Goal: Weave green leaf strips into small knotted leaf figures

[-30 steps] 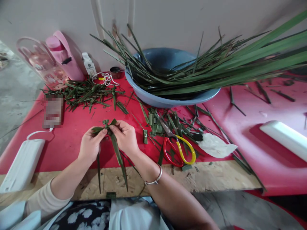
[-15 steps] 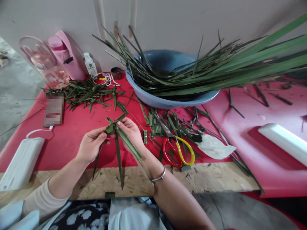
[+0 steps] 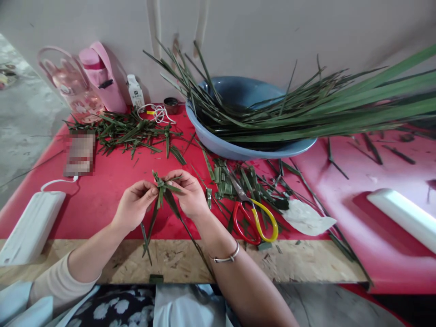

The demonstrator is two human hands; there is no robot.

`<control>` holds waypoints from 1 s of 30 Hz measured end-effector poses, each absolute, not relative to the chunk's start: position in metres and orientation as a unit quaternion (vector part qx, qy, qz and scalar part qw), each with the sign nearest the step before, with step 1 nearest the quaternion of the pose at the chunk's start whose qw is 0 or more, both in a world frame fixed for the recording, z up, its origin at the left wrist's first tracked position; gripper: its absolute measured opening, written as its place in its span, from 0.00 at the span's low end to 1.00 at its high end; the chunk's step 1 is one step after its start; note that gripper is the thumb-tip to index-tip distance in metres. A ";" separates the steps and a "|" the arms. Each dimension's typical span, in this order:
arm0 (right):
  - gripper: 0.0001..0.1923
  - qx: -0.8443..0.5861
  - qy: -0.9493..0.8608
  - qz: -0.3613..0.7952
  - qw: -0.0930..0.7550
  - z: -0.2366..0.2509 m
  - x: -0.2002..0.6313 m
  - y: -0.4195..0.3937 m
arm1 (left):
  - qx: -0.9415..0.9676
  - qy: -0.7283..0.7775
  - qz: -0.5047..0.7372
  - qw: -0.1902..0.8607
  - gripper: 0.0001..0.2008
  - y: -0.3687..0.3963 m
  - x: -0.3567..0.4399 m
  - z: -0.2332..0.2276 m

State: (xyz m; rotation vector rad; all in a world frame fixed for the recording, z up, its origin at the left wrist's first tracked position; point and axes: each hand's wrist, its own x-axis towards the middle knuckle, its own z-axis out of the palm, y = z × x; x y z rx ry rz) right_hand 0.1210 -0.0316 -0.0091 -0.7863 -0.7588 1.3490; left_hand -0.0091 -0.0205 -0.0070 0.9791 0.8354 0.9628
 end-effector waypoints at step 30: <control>0.25 -0.393 -0.415 0.535 0.622 0.016 0.124 -0.043 | 0.741 0.330 0.521 0.264 0.14 -0.027 -0.025 -0.001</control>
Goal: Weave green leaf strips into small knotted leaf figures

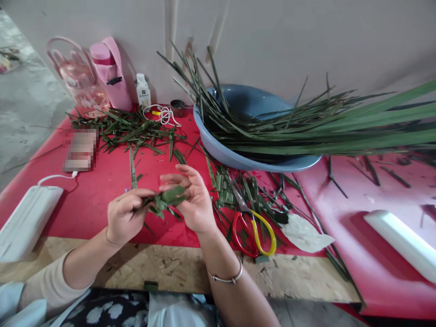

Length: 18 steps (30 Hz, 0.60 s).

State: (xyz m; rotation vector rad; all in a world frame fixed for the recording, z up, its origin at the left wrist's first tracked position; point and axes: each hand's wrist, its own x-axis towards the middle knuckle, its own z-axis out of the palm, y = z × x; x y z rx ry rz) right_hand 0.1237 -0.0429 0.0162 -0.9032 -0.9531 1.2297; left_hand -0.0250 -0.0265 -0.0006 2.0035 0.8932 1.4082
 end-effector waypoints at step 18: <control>0.13 -0.453 -0.534 0.451 0.554 0.012 0.127 -0.045 | 0.784 0.350 0.487 0.160 0.12 -0.019 -0.033 -0.001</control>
